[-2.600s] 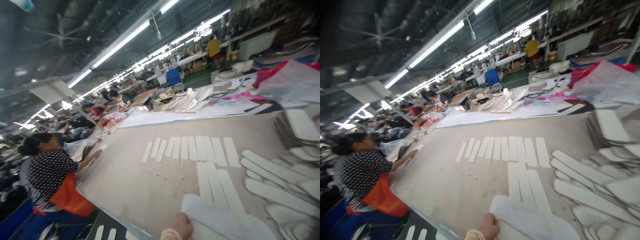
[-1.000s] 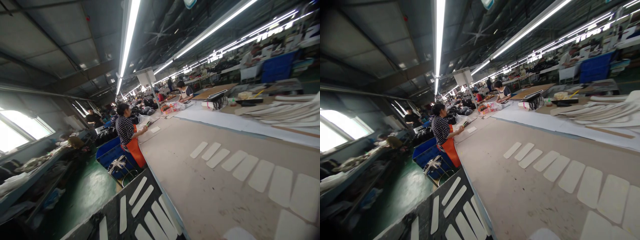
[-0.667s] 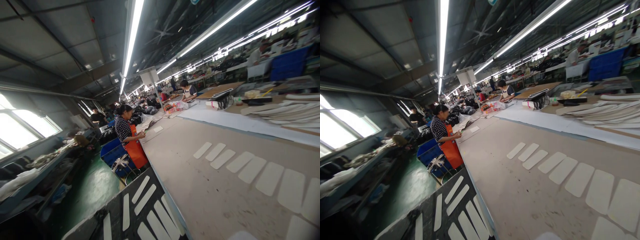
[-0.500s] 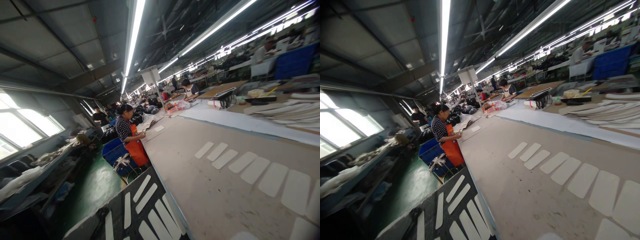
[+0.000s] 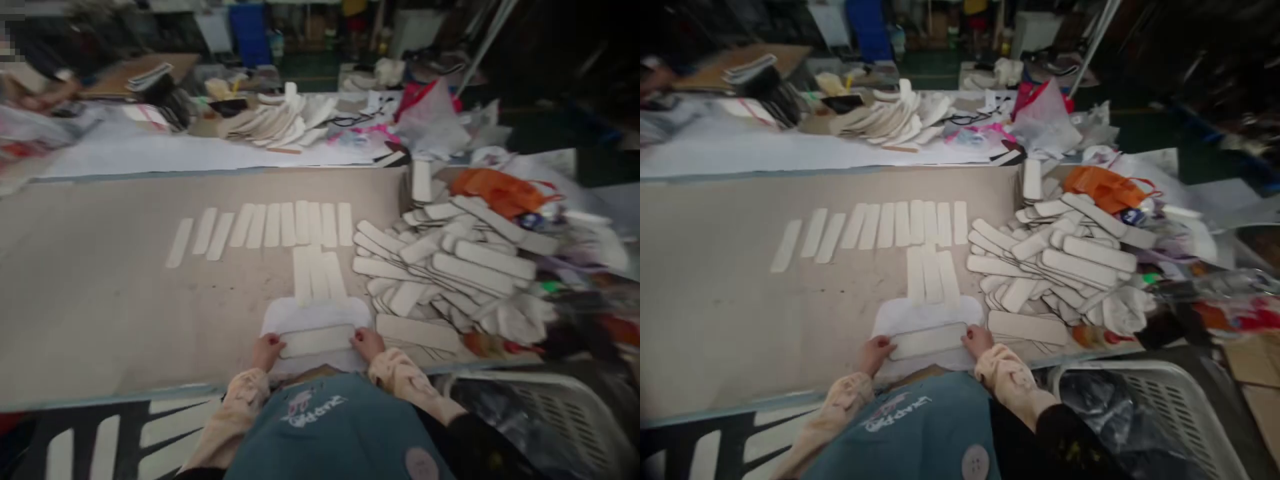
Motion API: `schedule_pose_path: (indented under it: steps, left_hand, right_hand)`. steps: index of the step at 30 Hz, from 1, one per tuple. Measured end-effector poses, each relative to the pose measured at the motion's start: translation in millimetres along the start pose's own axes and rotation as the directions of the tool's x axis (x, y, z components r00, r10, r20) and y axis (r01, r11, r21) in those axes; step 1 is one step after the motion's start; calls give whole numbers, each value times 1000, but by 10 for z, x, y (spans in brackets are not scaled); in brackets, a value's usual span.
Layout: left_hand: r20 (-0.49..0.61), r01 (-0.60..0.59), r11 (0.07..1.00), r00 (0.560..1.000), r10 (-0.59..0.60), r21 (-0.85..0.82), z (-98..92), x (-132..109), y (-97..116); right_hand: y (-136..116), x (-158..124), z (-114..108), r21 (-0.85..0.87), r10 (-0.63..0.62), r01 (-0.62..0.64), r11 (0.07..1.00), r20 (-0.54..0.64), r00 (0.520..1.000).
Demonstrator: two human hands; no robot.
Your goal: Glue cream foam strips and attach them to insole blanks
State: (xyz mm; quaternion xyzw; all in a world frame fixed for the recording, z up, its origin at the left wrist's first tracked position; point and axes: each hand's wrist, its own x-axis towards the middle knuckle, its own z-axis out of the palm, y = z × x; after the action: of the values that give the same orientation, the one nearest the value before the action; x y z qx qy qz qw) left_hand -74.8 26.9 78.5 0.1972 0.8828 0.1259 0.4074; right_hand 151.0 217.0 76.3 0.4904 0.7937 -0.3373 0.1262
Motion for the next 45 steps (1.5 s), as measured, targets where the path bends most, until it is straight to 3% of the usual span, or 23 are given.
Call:
schedule_pose_path:
  steps: [3, 7, 16, 20, 24, 38, 45]
  left_hand:
    - [-19, -5, 1000, 1000, 5, 21, 94, 188, -2]
    - [-70, -2, 1000, 998, 2, -3, 82, 194, -103]
    - [-70, 22, 973, 997, -39, -229, 163, 220, -156]
    - [-31, 45, 927, 998, -60, -374, 150, 159, -194]
    - [-31, 67, 907, 996, -88, -416, 153, 91, -221]
    - [-109, 52, 997, 992, -59, -61, 159, 100, -108]
    - [-178, -57, 995, 981, 72, 85, 88, 75, -25]
  right_hand:
    - [280, 15, -17, 60, 109, -108, 992, -7, 994]
    - [282, 150, 53, 128, 158, -158, 979, 7, 987]
    - [354, 167, 52, 178, 135, -135, 975, 13, 991]
    - [321, 159, 12, 163, 111, -110, 980, 6, 994]
    - [287, 167, -14, 147, 97, -100, 984, 23, 995]
    - [282, 191, -4, 108, 80, -83, 991, 33, 996]
    - [280, 201, -5, 100, 80, -83, 992, 39, 996]
